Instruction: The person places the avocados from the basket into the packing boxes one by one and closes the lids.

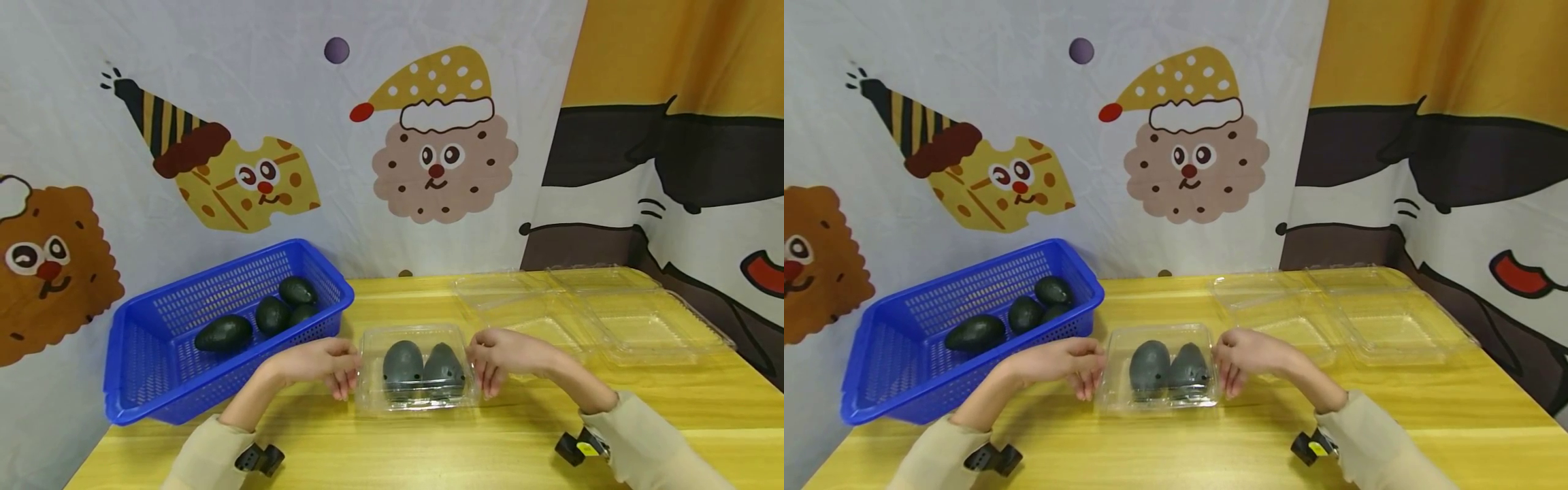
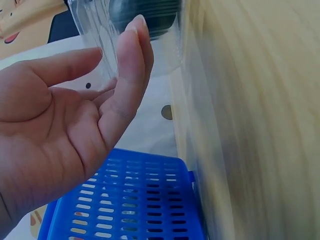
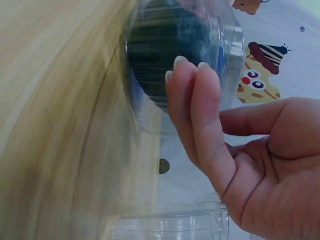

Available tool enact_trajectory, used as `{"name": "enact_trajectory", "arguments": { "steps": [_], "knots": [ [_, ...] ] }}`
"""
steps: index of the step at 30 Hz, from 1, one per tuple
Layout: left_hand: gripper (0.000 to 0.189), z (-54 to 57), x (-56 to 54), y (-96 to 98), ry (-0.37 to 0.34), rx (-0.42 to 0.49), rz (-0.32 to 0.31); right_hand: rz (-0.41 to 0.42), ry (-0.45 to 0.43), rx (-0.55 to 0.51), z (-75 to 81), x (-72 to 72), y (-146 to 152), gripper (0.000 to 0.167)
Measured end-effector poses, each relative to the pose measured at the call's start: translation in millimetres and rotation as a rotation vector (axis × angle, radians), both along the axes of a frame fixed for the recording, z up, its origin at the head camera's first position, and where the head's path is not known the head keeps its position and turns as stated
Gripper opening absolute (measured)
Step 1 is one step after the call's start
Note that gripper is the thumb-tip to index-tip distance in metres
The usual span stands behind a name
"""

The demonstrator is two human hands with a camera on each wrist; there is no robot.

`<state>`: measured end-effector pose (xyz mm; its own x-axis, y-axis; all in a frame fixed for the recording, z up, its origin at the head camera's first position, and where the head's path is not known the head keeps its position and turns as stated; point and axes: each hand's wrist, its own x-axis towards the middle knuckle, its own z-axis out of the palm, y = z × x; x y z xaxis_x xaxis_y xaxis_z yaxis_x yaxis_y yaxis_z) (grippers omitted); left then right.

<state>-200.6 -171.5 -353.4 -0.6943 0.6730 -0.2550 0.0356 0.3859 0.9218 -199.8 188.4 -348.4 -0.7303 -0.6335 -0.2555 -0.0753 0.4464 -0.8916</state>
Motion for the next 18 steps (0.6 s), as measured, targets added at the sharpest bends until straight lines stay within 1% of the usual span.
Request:
{"name": "enact_trajectory", "arguments": {
  "steps": [4,11,14,18],
  "knots": [
    [0.022,-1.5,0.4,1.4,0.021,0.013,0.033,-0.019,0.001,-0.028,-2.0,-1.3,-1.4,0.024],
    [0.021,-3.2,-0.1,4.1,0.054,0.048,0.102,-0.048,0.028,-0.064,-3.6,-3.1,-4.1,0.024],
    [0.026,-4.5,-1.3,5.5,0.076,0.059,0.129,-0.071,0.04,-0.066,-5.0,-3.9,-4.5,0.026],
    [0.039,-5.5,-2.7,6.5,0.083,0.062,0.159,-0.098,0.062,-0.064,-6.6,-4.7,-5.7,0.035]
  ]
}}
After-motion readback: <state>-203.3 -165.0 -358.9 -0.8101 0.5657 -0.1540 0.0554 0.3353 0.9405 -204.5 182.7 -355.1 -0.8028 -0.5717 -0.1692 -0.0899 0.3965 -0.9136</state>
